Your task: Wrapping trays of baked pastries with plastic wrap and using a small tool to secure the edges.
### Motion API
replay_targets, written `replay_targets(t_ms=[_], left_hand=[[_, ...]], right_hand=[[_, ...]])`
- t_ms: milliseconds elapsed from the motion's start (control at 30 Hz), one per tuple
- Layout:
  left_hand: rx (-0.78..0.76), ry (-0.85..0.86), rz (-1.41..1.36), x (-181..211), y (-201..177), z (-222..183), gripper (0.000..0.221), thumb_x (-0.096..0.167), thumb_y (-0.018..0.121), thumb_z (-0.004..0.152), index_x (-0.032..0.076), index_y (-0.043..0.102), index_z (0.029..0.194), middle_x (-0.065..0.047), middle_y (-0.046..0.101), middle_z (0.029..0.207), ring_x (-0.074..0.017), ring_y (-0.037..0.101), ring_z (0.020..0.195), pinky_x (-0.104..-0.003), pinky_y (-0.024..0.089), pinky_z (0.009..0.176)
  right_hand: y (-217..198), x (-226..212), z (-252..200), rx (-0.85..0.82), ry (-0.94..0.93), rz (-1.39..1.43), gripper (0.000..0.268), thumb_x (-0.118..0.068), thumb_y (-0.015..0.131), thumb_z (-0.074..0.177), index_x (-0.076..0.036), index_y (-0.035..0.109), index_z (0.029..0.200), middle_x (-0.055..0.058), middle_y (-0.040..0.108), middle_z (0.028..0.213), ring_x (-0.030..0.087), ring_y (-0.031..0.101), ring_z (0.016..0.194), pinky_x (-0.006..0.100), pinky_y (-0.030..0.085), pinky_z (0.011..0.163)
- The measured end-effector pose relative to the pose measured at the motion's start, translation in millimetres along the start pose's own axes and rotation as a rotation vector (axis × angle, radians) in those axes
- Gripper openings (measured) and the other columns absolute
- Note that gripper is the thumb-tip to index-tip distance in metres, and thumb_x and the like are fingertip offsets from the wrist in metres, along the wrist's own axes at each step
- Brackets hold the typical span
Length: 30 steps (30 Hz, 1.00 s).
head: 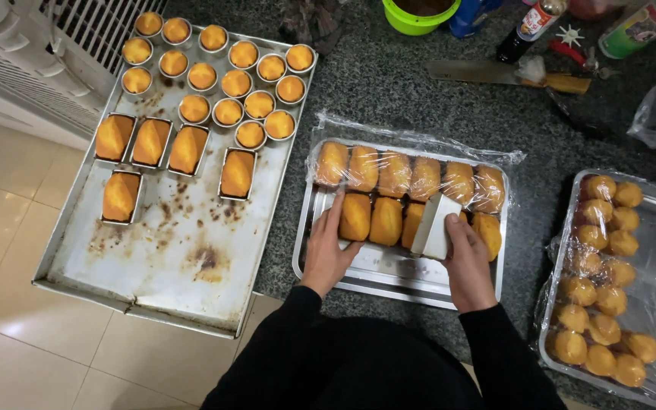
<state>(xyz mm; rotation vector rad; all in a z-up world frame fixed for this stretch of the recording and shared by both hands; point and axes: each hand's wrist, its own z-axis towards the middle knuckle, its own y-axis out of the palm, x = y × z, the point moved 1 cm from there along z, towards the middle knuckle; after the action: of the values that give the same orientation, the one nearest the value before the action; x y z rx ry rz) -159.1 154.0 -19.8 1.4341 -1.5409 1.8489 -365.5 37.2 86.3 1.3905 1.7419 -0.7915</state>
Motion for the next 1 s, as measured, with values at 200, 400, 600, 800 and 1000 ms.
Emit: replay_targets(t_ms=[200,400,600,800,1000], left_hand=[[-0.03,-0.016,0.026,-2.1,-0.3,-0.1,0.116,0.015,0.09,0.094,0.021,0.019,0.186,-0.028,0.056,0.159,-0.0546,0.053,0.152,-0.067,0.049,0.121],[0.001,-0.066,-0.038,30.5,-33.7,-17.5,0.102,0.005,0.077,0.098,0.012,0.023,0.184,-0.033,0.055,0.16,-0.0543,0.061,0.143,-0.064,0.056,0.114],[-0.119,-0.024,-0.53,88.3,-38.4,3.4,0.121,0.035,0.094,0.092,0.007,0.02,0.183,-0.033,0.06,0.161,-0.0496,0.064,0.146,-0.058,0.059,0.114],[-0.106,-0.127,-0.563,98.1,-43.1,36.9,0.112,0.035,0.092,0.088,0.018,0.031,0.18,-0.018,0.073,0.151,-0.0251,0.075,0.131,-0.035,0.062,0.11],[-0.037,0.169,0.025,103.7,-80.8,163.3,0.119,0.03,0.094,0.09,0.03,0.019,0.182,-0.016,0.054,0.177,-0.0416,0.059,0.147,-0.06,0.051,0.115]], right_hand=[[-2.9,6.5,4.7,-0.016,0.005,-0.006,0.061,-0.043,0.061,0.119,0.004,0.059,0.158,0.022,0.064,0.14,0.037,0.065,0.138,0.063,0.05,0.119],[13.6,-13.2,-7.3,-0.039,0.04,0.023,0.071,-0.043,0.064,0.115,0.003,0.051,0.168,0.021,0.058,0.153,0.035,0.058,0.142,0.062,0.048,0.121],[54.9,-54.2,-25.3,-0.152,0.012,-0.07,0.089,-0.047,0.073,0.106,0.005,0.044,0.173,0.025,0.053,0.162,0.039,0.053,0.152,0.064,0.047,0.122],[50.3,-27.9,24.1,-0.243,0.035,-0.128,0.097,-0.053,0.071,0.091,-0.01,0.046,0.174,0.008,0.046,0.184,0.021,0.047,0.168,0.04,0.042,0.133],[29.9,-40.1,51.6,-0.071,-0.098,0.008,0.046,-0.032,0.063,0.11,-0.013,0.074,0.151,0.008,0.08,0.133,0.02,0.076,0.116,0.034,0.061,0.096]])
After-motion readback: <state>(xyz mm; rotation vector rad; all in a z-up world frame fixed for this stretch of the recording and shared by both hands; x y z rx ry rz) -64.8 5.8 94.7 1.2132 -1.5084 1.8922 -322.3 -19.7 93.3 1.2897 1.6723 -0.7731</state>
